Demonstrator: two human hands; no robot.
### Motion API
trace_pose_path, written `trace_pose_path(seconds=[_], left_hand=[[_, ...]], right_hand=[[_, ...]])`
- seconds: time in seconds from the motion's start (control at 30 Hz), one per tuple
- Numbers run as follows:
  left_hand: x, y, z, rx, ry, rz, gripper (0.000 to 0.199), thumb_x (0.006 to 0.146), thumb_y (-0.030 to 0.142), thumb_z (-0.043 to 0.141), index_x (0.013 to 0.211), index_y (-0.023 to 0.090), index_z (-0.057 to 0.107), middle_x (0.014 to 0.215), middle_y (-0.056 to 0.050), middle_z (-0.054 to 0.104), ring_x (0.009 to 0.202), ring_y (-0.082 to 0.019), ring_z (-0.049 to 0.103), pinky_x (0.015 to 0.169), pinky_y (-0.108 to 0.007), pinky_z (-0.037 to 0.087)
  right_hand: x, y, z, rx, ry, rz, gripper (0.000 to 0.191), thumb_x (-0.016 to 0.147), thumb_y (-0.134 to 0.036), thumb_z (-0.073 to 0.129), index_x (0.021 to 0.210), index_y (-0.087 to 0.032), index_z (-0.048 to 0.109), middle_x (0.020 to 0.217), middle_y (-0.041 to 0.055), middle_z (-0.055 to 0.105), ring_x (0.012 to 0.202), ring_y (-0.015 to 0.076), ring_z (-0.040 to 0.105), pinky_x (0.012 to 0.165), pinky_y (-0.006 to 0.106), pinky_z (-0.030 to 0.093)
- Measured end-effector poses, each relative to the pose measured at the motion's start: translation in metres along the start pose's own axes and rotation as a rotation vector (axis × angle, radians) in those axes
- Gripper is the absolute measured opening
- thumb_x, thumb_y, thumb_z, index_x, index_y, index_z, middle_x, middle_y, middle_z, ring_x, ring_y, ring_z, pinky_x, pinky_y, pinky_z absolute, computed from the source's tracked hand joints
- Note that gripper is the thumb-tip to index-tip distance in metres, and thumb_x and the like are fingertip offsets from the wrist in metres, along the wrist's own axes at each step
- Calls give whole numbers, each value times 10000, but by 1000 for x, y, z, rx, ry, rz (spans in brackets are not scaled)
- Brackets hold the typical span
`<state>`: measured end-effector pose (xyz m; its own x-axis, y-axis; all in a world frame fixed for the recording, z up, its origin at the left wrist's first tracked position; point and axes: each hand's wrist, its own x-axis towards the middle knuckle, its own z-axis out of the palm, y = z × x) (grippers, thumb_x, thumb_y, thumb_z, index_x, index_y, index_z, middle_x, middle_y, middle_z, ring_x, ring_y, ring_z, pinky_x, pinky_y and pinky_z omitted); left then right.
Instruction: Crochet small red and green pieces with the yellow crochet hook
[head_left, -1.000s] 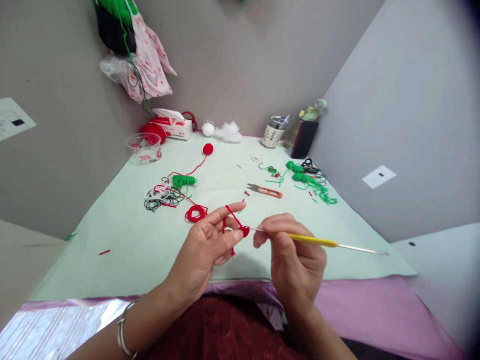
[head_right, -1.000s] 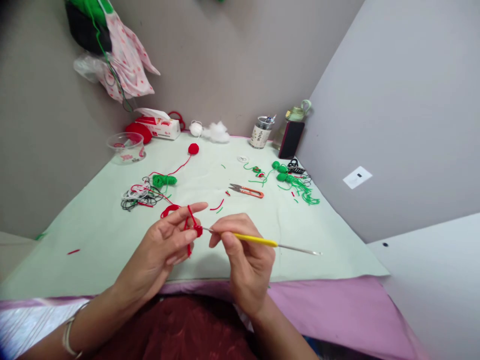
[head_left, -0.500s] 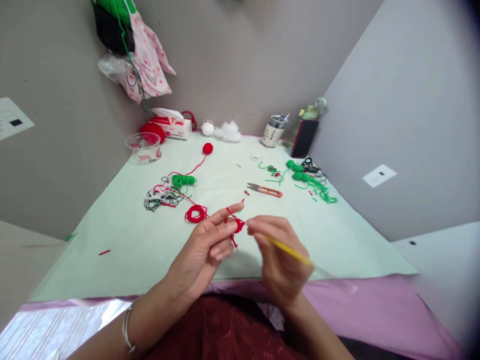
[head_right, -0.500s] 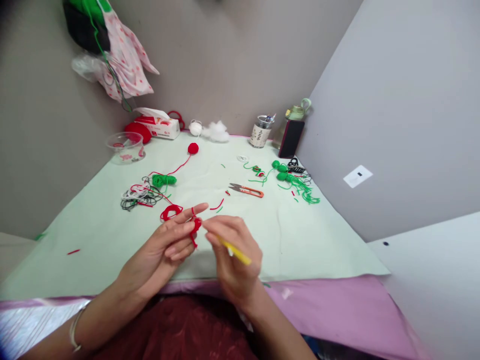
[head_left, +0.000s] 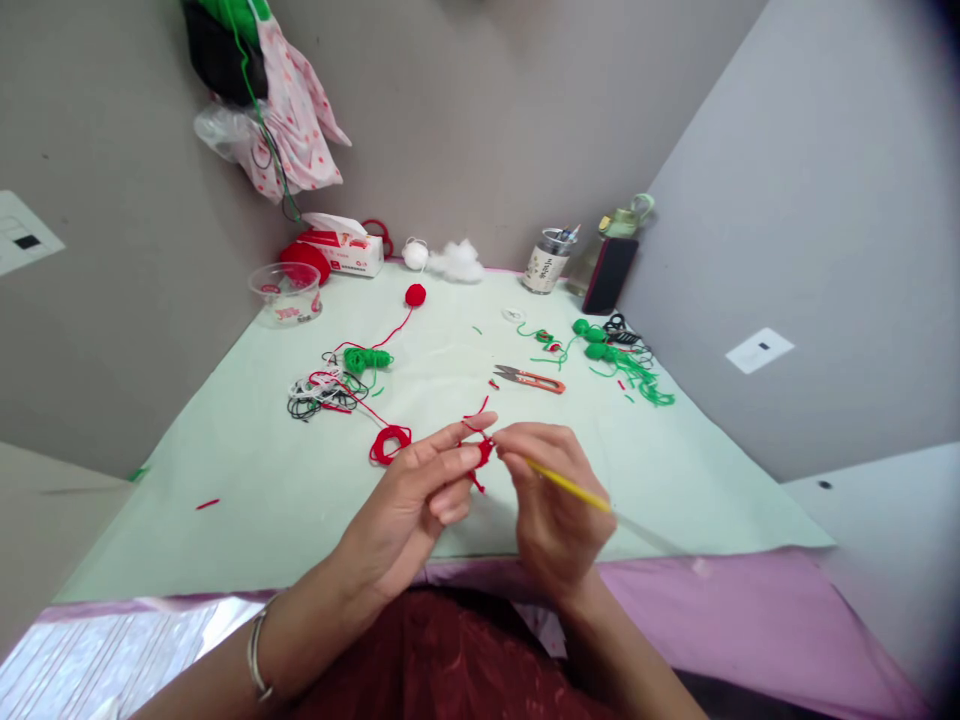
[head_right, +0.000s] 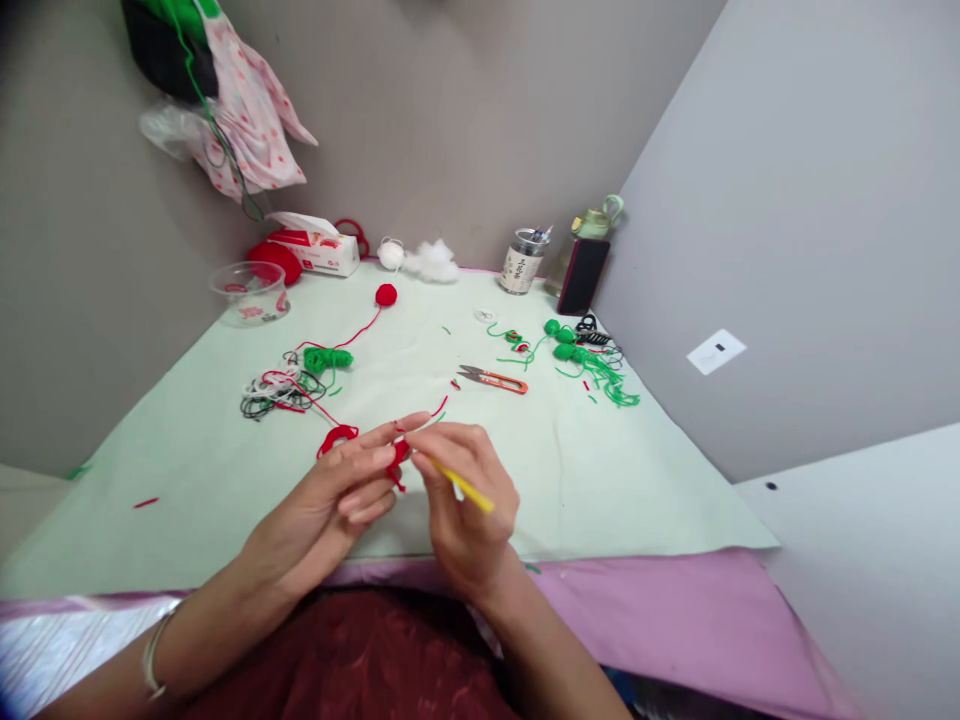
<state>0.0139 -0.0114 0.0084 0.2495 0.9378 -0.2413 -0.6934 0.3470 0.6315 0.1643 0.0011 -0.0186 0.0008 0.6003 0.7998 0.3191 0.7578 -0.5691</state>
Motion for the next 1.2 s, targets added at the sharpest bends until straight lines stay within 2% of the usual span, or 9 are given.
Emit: trace_pose_path(seconds=[0.07, 0.17, 0.3, 0.4, 0.6, 0.7, 0.87, 1.07, 1.2], left_hand=[[1, 5, -2, 4, 15, 32, 337, 789, 205, 900, 1113, 124, 854, 617, 100, 389, 474, 3, 207, 440, -133, 255], [0, 3, -2, 90, 57, 146, 377, 801, 193, 890, 1174, 181, 839, 717, 56, 553, 467, 8, 296, 445, -147, 295], [-2, -7, 0, 236, 68, 263, 588, 771, 148, 916, 1326, 279, 771, 794, 52, 641, 520, -26, 470, 481, -159, 370], [-3, -8, 3, 224, 27, 184, 634, 763, 184, 929, 1367, 234, 744, 747, 56, 620, 517, -37, 470, 481, -169, 388], [-4, 5, 5, 211, -16, 107, 558, 790, 261, 913, 1322, 180, 767, 869, 3, 669, 546, -35, 378, 492, -177, 446], [-5, 7, 2, 242, -18, 122, 512, 820, 260, 880, 1318, 206, 775, 880, 1, 652, 580, -53, 415, 513, -184, 466], [-5, 6, -4, 329, -10, 213, 417, 853, 274, 860, 1265, 253, 802, 872, 17, 635, 629, -72, 558, 565, -193, 493], [-6, -2, -7, 476, 86, 359, 421, 893, 222, 838, 1300, 310, 778, 865, 53, 644, 620, -40, 590, 662, -176, 508], [-6, -11, -4, 341, 73, 342, 486, 836, 252, 898, 1303, 286, 772, 824, 56, 631, 597, -49, 549, 582, -171, 482]], right_hand=[[8, -1, -5, 185, 32, 185, 210, 1034, -156, 619, 1064, -264, 797, 848, 27, 734, 756, 182, 698, 667, 328, 584], [15, -3, -8, 382, 33, 345, 221, 1063, -213, 586, 992, -250, 792, 804, 10, 695, 647, 144, 643, 592, 293, 546], [7, -5, -1, 133, -71, 116, 241, 1005, -117, 659, 1095, -277, 816, 984, 51, 782, 890, 194, 740, 776, 339, 604], [2, -6, 2, 53, -19, 1, 338, 977, -54, 675, 1165, -296, 818, 1107, 68, 810, 999, 207, 758, 846, 344, 616], [14, -2, -6, 518, -42, 420, 165, 1043, -256, 663, 1019, -276, 826, 929, 16, 815, 764, 145, 731, 714, 280, 613], [17, -1, -10, 640, -72, 501, 195, 1064, -314, 638, 991, -253, 808, 925, 16, 818, 724, 125, 739, 694, 258, 615], [12, -10, -15, 405, -85, 347, 232, 1101, -233, 551, 1078, -241, 781, 977, 21, 807, 779, 126, 755, 748, 271, 631], [8, -14, -19, 7, -212, -75, 248, 1076, -123, 515, 1216, -208, 701, 1015, 75, 806, 904, 178, 774, 786, 314, 653], [1, -9, -14, -256, -211, -285, 292, 1022, -65, 589, 1252, -196, 714, 1089, 112, 789, 995, 204, 775, 825, 319, 665]])
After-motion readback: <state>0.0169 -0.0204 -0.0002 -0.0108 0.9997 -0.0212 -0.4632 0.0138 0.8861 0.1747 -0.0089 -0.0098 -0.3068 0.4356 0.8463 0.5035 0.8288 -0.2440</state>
